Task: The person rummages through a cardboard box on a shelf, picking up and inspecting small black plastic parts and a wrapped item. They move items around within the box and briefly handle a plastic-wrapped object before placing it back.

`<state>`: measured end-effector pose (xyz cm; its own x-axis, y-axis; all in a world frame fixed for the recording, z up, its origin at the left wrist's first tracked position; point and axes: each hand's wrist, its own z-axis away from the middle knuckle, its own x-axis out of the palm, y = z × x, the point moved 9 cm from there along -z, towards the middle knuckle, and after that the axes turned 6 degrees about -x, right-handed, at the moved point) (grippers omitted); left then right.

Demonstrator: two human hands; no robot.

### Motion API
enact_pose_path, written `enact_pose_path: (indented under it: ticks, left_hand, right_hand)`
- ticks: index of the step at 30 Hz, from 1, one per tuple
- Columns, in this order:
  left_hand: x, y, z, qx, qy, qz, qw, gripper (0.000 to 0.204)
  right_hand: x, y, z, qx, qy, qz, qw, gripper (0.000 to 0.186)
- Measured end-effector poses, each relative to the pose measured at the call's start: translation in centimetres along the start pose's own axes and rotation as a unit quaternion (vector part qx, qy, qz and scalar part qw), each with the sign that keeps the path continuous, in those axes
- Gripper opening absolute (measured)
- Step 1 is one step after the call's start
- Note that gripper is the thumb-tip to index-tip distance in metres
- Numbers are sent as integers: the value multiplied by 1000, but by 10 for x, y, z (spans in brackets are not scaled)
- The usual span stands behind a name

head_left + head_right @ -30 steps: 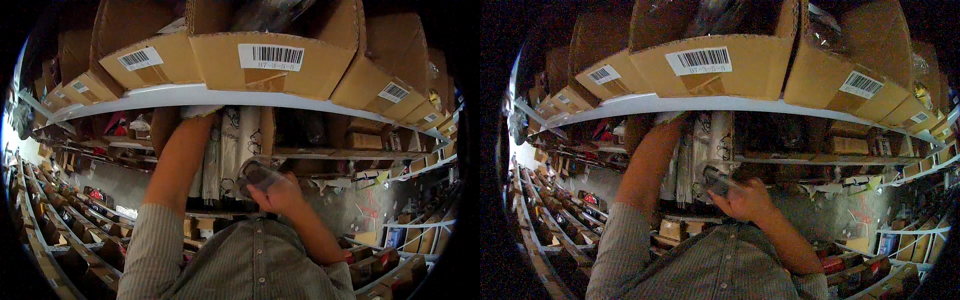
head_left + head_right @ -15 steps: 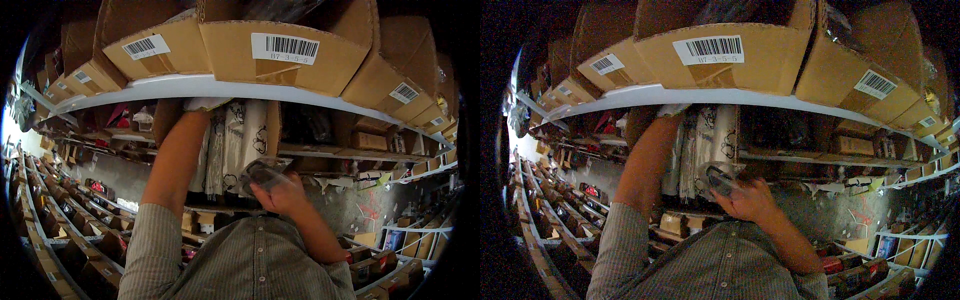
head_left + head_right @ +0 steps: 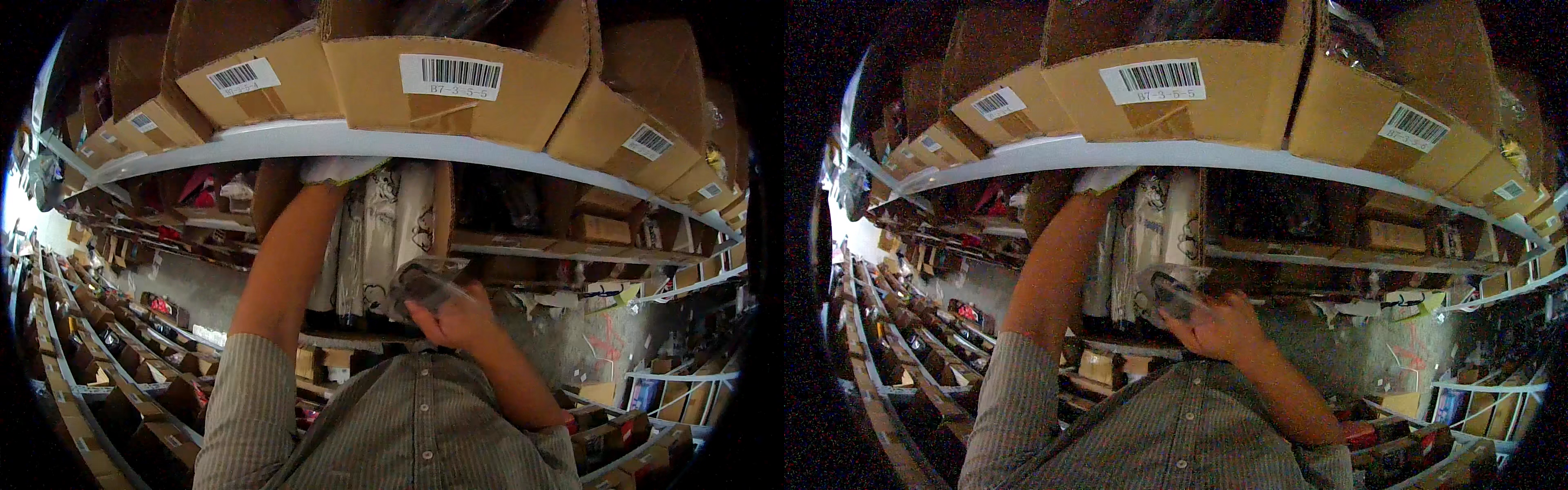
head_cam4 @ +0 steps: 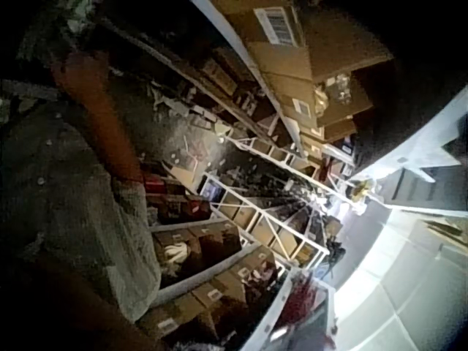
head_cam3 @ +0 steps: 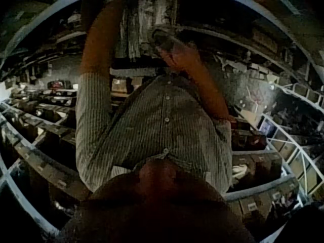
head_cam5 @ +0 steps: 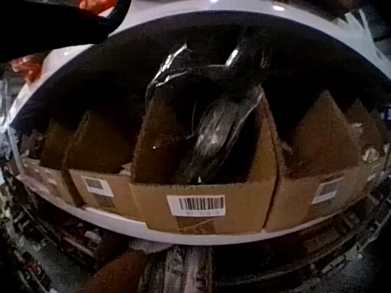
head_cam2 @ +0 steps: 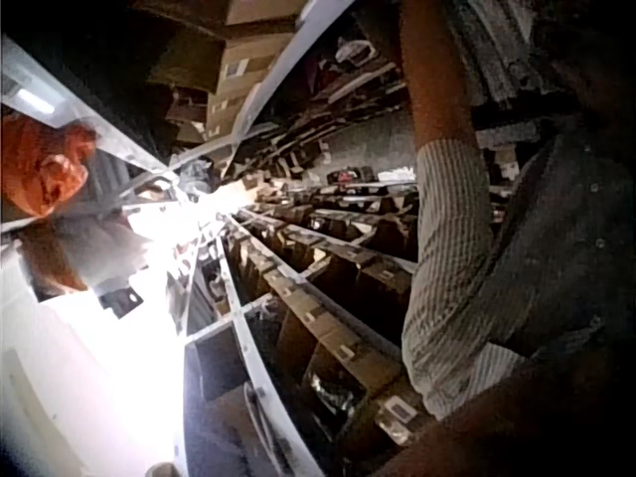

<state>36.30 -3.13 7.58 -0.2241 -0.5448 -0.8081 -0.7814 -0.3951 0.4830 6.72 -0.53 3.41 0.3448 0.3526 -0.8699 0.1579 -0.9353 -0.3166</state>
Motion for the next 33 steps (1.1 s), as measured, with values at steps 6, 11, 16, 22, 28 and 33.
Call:
enact_pose_path:
  ticks: [6,11,16,22,28,33]
  left_hand:
    - [1,5,-1,2,-2,-1,1000,55]
    - [4,7,0,3,2,-4,1000,55]
    - [1,9,-5,8,0,-2,1000,54]
    - [-3,9,-9,6,-6,-7,1000,54]
    - [0,14,-7,6,-12,-8,1000,54]
    - [2,16,-5,7,-20,-7,1000,54]
  right_hand:
    - [-3,-11,-2,-36,-4,9,999,43]
    - [-16,-21,-11,-42,-41,39,998,34]
    - [-3,-14,-5,-54,-69,37,995,55]
    - [-7,-5,-11,-1,-50,-8,999,59]
    - [-7,-4,-11,-17,-7,7,1000,49]
    - [-21,-16,-13,-67,49,22,996,28]
